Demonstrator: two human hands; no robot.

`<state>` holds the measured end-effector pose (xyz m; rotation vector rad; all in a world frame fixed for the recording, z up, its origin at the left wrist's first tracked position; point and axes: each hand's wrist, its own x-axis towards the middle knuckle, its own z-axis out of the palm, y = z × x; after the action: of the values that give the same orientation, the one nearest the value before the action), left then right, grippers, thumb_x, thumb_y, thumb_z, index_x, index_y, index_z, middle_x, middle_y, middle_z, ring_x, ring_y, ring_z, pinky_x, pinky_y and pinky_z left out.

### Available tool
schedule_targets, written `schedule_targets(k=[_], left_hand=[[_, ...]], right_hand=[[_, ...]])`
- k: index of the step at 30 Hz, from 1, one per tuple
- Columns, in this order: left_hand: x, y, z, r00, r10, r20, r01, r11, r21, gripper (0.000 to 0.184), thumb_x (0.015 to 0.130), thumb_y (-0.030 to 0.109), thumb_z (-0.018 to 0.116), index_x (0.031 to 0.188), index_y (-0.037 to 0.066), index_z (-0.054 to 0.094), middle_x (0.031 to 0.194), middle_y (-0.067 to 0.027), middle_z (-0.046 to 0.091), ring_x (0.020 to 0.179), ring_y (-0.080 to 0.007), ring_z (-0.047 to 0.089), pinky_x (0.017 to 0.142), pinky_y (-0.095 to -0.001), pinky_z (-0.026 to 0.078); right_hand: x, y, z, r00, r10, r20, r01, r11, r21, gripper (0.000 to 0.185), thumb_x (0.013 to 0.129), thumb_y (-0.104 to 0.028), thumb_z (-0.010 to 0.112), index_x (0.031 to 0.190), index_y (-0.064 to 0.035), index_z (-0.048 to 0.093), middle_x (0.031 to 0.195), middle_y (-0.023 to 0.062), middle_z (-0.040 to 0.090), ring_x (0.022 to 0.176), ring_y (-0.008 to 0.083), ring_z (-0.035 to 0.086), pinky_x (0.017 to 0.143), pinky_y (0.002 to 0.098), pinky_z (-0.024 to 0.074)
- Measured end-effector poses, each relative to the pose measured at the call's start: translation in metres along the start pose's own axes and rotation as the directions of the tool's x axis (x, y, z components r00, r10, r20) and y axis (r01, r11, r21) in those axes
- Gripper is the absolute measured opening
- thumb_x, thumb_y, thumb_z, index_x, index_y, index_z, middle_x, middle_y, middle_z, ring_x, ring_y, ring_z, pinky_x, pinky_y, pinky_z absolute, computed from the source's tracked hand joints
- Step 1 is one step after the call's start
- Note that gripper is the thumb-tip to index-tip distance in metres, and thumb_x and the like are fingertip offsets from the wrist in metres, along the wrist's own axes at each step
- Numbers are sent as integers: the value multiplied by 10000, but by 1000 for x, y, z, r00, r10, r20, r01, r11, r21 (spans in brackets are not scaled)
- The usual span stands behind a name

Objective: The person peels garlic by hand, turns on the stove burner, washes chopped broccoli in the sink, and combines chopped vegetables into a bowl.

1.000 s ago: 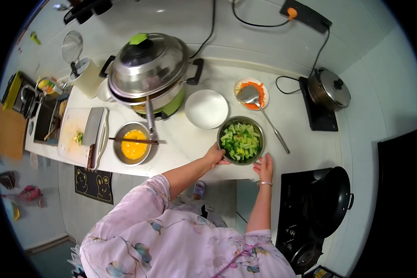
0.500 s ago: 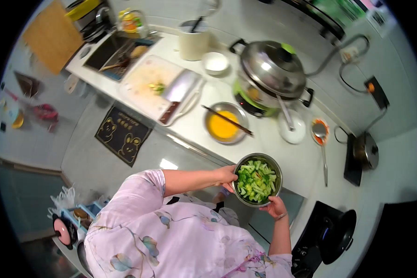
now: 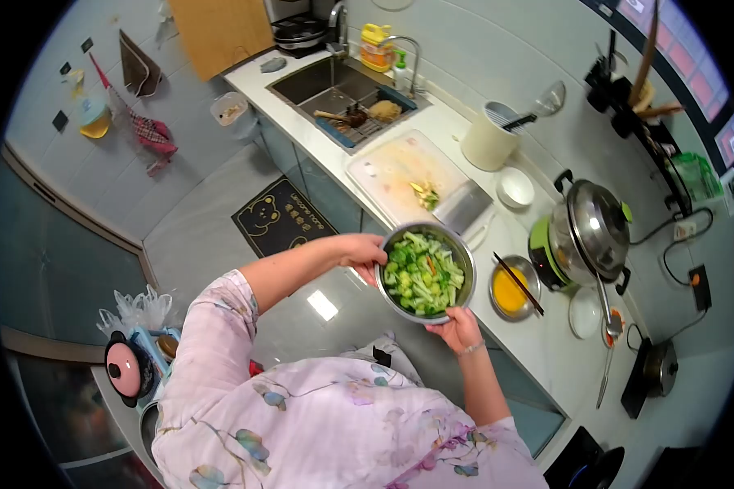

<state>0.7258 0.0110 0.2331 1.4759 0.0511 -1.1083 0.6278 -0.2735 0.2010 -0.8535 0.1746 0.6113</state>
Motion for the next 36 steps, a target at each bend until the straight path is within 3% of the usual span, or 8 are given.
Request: schedule_targets(k=[5, 10, 12, 13, 15, 20, 24, 36], left_hand=[[-35, 29, -118, 989, 63, -132, -69, 997, -43, 339, 862, 78, 423, 1197, 47, 384, 757, -163, 629, 590, -208, 647, 516, -288, 563], [-55, 59, -208, 920, 203, -335, -167, 977, 134, 414, 890, 183, 477, 1268, 50, 369, 827, -124, 635, 629, -168, 644, 534, -254, 532], [-45, 70, -253, 607, 495, -622, -164, 843, 512, 472, 855, 253, 544, 1235, -2, 430, 991, -158, 612, 825, -267, 634, 704, -339, 525], [-40, 78, -267, 602, 493, -628, -156, 844, 513, 472, 855, 253, 544, 1235, -2, 430, 991, -158, 612, 825, -267, 634, 704, -339, 525], [-25, 96, -296, 139, 886, -443, -44, 452, 891, 484, 829, 289, 575, 1195, -14, 481, 1146, -183, 549, 1045, -332, 535, 892, -384, 431], [24, 148, -359, 293, 912, -287, 90, 272, 958, 645, 810, 405, 570, 1297, 25, 386, 1375, -183, 330, 1289, -384, 264, 1039, -500, 239], [59, 174, -420, 406, 864, -297, 187, 240, 953, 722, 812, 543, 484, 1336, 63, 357, 1402, -180, 293, 1310, -371, 229, 1060, -502, 179], [144, 217, -592, 520, 854, -7, -39, 32, 999, 785, 780, 641, 463, 1385, 171, 293, 1409, -226, 246, 1312, -410, 195, 1059, -521, 139]], right_hand=[[126, -15, 72, 997, 19, 71, -21, 1000, 22, 382, 813, -22, 375, 1184, 70, 393, 1096, 213, 550, 882, 325, 614, 659, 431, 566], [240, -36, 133, 987, 11, 159, -3, 999, -49, 402, 783, -9, 377, 1172, 90, 398, 1061, 221, 563, 845, 317, 626, 643, 402, 579], [294, -48, 148, 981, 12, 191, -7, 1000, -26, 416, 779, -14, 383, 1182, 85, 382, 1049, 218, 566, 833, 320, 629, 630, 405, 581], [315, -54, 155, 980, 16, 200, -12, 1000, -23, 416, 779, -14, 383, 1182, 85, 382, 1049, 218, 566, 833, 320, 629, 630, 405, 581], [355, -66, 175, 980, 15, 201, -4, 998, -56, 418, 781, -13, 382, 1190, 77, 373, 1044, 218, 567, 832, 320, 629, 623, 411, 581], [452, -90, 205, 989, 15, 148, -11, 1000, -29, 409, 791, -3, 378, 1195, 62, 379, 1068, 215, 557, 840, 322, 628, 622, 415, 580], [517, -103, 222, 996, -36, 83, 39, 999, -33, 407, 794, -9, 382, 1195, 60, 382, 1066, 210, 562, 836, 319, 632, 624, 414, 580], [654, -106, 280, 956, -161, -243, 137, 984, -114, 439, 787, -10, 388, 1225, 22, 374, 1063, 203, 572, 847, 318, 640, 652, 412, 575]])
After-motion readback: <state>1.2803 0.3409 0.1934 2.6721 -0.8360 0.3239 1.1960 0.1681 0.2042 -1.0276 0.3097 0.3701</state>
